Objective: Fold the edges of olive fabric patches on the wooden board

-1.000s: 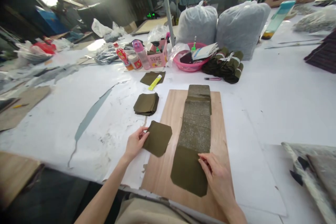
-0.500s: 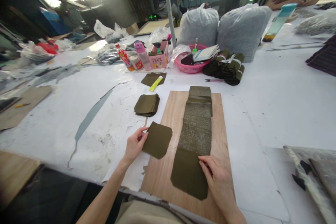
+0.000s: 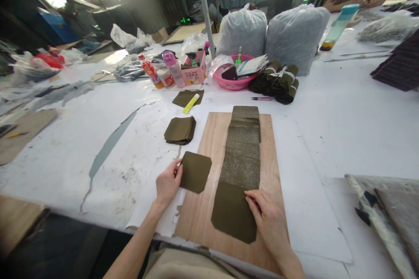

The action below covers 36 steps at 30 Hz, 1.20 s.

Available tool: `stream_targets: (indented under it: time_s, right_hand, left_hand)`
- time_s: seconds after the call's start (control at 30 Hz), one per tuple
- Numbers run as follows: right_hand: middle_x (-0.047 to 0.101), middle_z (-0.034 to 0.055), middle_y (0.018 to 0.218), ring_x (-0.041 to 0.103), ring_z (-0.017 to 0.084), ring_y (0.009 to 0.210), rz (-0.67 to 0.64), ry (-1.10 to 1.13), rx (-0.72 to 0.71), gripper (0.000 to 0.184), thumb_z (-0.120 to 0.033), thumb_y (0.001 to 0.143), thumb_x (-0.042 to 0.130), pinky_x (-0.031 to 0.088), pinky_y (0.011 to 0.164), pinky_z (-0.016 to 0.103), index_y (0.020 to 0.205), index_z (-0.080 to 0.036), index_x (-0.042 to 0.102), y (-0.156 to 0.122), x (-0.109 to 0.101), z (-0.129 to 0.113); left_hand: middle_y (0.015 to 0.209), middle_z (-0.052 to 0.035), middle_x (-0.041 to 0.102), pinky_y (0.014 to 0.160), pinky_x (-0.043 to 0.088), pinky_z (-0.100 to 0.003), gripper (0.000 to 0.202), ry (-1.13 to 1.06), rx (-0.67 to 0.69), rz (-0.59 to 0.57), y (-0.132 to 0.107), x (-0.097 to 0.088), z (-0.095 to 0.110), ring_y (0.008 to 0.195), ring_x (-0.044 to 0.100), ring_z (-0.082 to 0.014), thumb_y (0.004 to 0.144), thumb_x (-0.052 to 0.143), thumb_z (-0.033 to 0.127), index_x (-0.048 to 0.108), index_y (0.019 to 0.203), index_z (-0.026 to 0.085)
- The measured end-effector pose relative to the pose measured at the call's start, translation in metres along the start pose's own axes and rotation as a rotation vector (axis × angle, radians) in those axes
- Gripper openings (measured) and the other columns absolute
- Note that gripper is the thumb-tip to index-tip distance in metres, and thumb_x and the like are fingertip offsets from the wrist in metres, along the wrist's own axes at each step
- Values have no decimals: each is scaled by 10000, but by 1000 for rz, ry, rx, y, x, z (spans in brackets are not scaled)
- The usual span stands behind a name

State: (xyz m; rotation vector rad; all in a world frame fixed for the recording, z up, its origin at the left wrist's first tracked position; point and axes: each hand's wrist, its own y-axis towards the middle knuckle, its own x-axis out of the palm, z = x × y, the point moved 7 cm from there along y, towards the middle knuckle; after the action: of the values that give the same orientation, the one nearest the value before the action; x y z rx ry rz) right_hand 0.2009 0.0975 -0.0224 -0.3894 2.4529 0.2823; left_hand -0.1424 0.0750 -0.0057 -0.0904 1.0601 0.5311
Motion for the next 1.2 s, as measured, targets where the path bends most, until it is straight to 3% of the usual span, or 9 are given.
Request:
stream_targets:
  time_s: [0.13,0.3,0.47,0.57,0.67,0.77,0.9,1.03,1.2]
  right_hand:
    - [662,40,1030,638,200,946,6,-15,-11,192,-360,961,476,528,836,348,1011,-254,628,3,-2,-5]
    - [646,54,1023,634,188,948,20,-61,-70,187,-309,976,451,528,843,344,1018,-241,620,-1,-3,-20]
    - [621,52,1000,615,161,933,47,-191,-134,192,-229,975,454,504,834,301,1026,-234,638,-8,-6,-39]
    - [616,54,997,598,173,947,58,-265,-98,170,-229,965,483,491,831,308,1016,-223,645,-3,-7,-46]
    - [609,62,1020,579,192,971,58,-336,-61,153,-246,944,528,483,846,325,1034,-212,647,8,-5,-47]
    - [600,64,1009,559,205,962,43,-408,-53,154,-251,922,568,475,823,331,1041,-219,660,17,0,-45]
    - [588,54,954,536,208,929,23,-464,-56,114,-255,913,582,454,788,325,969,-241,680,20,3,-45]
    - [609,54,974,528,210,954,35,-449,-111,113,-253,927,560,432,830,350,914,-238,672,21,2,-50]
    - [658,21,1026,513,203,1109,-8,-358,-271,156,-190,964,473,382,978,383,925,-239,617,20,6,-53]
  left_hand:
    - [1001,-71,684,692,426,-264,269,125,115,3,-2,1,9,826,639,-181,941,445,234,607,1151,188]
    - [926,-68,630,622,385,-272,242,326,203,64,-4,-6,19,762,581,-182,937,467,250,630,1105,189]
    - [958,-93,617,769,420,-359,191,314,336,149,-3,-22,37,916,557,-256,918,530,273,673,1000,175]
    - [953,-71,624,809,437,-358,177,127,464,45,-11,-17,66,920,562,-231,940,503,248,665,987,192]
    - [941,-57,625,796,462,-316,179,-94,614,-198,-30,5,105,898,568,-191,962,473,237,647,967,192]
    - [932,-60,625,806,456,-331,196,-94,729,-320,-48,30,133,903,561,-191,975,456,232,644,1008,188]
    - [922,-64,614,775,439,-345,187,-18,776,-349,-55,49,142,878,547,-200,971,476,252,637,1042,187]
    - [921,-62,589,802,444,-350,125,-19,724,-360,-49,52,140,892,522,-207,946,524,257,623,950,181]
    - [1069,-70,541,855,444,-363,236,51,794,-364,-47,51,147,997,495,-225,913,565,204,619,1137,254]
